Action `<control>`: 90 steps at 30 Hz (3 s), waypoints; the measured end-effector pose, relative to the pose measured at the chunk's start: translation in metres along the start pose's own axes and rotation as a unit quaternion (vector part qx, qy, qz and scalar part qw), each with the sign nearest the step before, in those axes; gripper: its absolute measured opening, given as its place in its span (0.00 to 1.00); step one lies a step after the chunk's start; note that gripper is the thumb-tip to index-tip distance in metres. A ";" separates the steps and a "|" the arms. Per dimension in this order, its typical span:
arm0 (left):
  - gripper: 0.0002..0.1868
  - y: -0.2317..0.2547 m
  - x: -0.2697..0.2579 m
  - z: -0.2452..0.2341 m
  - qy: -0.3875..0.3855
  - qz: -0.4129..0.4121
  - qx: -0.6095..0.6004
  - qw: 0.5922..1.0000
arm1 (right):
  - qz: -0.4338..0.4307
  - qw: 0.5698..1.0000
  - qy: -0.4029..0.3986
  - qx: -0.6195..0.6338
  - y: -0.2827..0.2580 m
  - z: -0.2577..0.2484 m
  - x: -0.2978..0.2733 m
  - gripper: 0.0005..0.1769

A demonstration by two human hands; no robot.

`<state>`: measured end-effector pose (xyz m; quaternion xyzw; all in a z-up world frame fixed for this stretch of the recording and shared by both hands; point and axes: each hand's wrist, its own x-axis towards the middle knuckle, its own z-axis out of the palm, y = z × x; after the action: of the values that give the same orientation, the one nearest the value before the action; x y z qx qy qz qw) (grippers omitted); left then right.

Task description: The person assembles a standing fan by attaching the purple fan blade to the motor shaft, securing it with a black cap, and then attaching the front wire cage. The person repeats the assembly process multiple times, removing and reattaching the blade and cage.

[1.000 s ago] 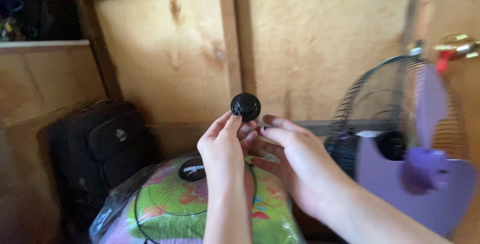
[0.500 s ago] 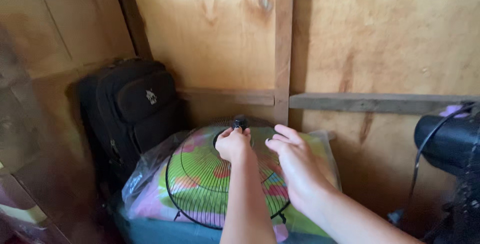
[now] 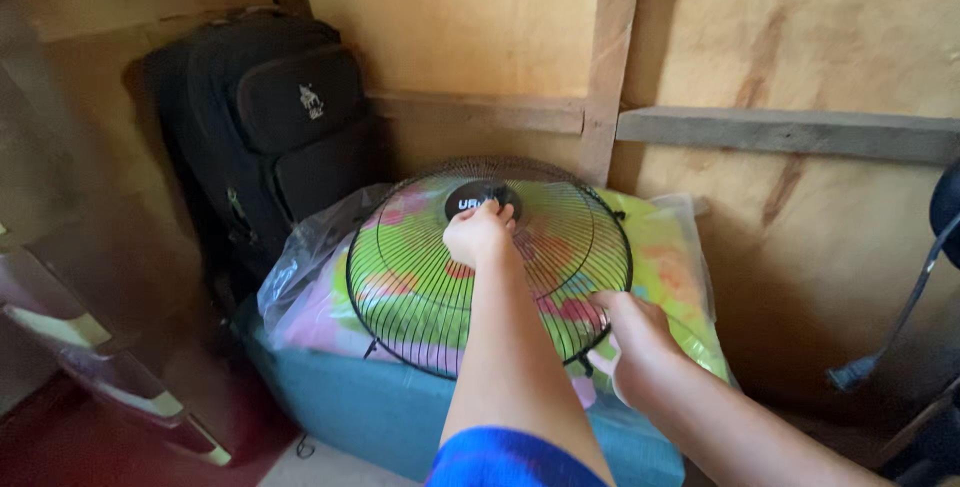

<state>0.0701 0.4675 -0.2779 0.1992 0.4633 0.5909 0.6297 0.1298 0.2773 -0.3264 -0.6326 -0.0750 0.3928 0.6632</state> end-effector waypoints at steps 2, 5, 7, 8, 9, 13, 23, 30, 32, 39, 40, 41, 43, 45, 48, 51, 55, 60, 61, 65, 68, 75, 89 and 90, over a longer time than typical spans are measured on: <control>0.06 0.000 -0.006 -0.001 0.010 0.008 0.005 1.000 | 0.056 0.995 0.005 0.078 0.014 -0.001 0.003 0.35; 0.06 0.004 -0.017 -0.002 0.028 0.014 0.006 0.999 | 0.082 0.988 -0.004 0.134 0.026 -0.003 0.007 0.39; 0.06 0.013 -0.023 -0.003 0.032 0.021 0.029 0.999 | 0.079 0.985 -0.018 0.152 0.029 -0.002 0.009 0.40; 0.06 0.016 -0.026 -0.003 0.030 0.025 0.051 0.998 | 0.077 0.984 -0.025 0.161 0.030 -0.002 0.011 0.41; 0.07 0.019 -0.029 -0.004 0.028 0.028 0.074 0.996 | 0.075 0.982 -0.030 0.170 0.030 -0.004 0.013 0.42; 0.07 0.031 -0.032 -0.012 0.023 0.071 0.216 0.973 | 0.121 0.987 -0.011 0.103 0.034 -0.008 0.023 0.44; 0.23 0.015 -0.054 -0.014 -0.044 0.379 0.523 0.762 | 0.168 0.979 -0.044 0.104 0.038 -0.013 0.013 0.36; 0.18 0.008 -0.040 -0.005 -0.103 0.354 0.644 0.670 | 0.203 0.954 -0.149 0.165 0.047 -0.032 0.038 0.21; 0.23 0.010 -0.036 0.000 -0.091 0.380 0.615 0.685 | 0.181 0.951 -0.161 0.191 0.055 -0.032 0.049 0.25; 0.21 0.024 -0.061 0.009 -0.084 0.342 0.601 0.717 | 0.110 0.993 -0.050 0.002 0.023 -0.031 0.024 0.41; 0.20 0.028 -0.069 0.013 -0.089 0.341 0.596 0.722 | 0.097 0.995 -0.035 -0.008 0.007 -0.030 0.012 0.39; 0.20 0.031 -0.077 0.018 -0.094 0.339 0.591 0.726 | 0.084 0.996 -0.019 -0.016 -0.012 -0.027 0.000 0.37; 0.20 0.038 -0.096 0.030 -0.107 0.343 0.579 0.731 | 0.040 0.999 -0.009 0.004 -0.054 -0.019 -0.029 0.33; 0.20 0.044 -0.119 0.047 -0.126 0.356 0.564 0.734 | -0.025 0.998 -0.018 0.060 -0.096 -0.015 -0.066 0.29; 0.21 0.052 -0.158 0.077 -0.140 0.383 0.485 0.774 | -0.136 0.963 -0.180 0.147 -0.152 -0.026 -0.133 0.24; 0.20 0.056 -0.203 0.100 -0.200 0.446 0.405 0.772 | -0.275 0.947 -0.124 0.106 -0.202 -0.046 -0.196 0.28; 0.13 0.063 -0.284 0.123 -0.257 0.491 0.287 0.781 | -0.351 0.925 -0.113 0.086 -0.242 -0.094 -0.262 0.33; 0.21 0.071 -0.377 0.116 -0.341 0.432 0.163 0.819 | -0.417 0.907 -0.017 0.050 -0.267 -0.186 -0.293 0.31; 0.23 0.070 -0.390 0.114 -0.356 0.423 0.204 0.808 | -0.418 0.907 0.005 0.045 -0.273 -0.210 -0.290 0.31; 0.34 0.072 -0.419 0.103 -0.402 0.485 0.317 0.709 | -0.396 0.909 0.129 -0.038 -0.271 -0.304 -0.277 0.27; 0.38 0.072 -0.426 0.092 -0.391 0.445 0.424 0.684 | -0.337 0.912 0.177 -0.154 -0.255 -0.352 -0.258 0.23; 0.32 0.068 -0.454 0.063 -0.221 0.568 0.432 0.665 | -0.232 0.943 0.066 -0.231 -0.222 -0.379 -0.208 0.28; 0.38 0.064 -0.417 0.040 -0.394 0.419 0.416 0.705 | -0.203 0.946 0.086 -0.239 -0.227 -0.335 -0.174 0.42; 0.39 0.062 -0.417 0.038 -0.395 0.416 0.395 0.717 | -0.202 0.946 0.091 -0.235 -0.224 -0.331 -0.171 0.42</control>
<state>0.1194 0.1055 -0.0650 0.8180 0.2338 0.4241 0.3103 0.3062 -0.0618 -0.1191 -0.7754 -0.2306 0.1622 0.5650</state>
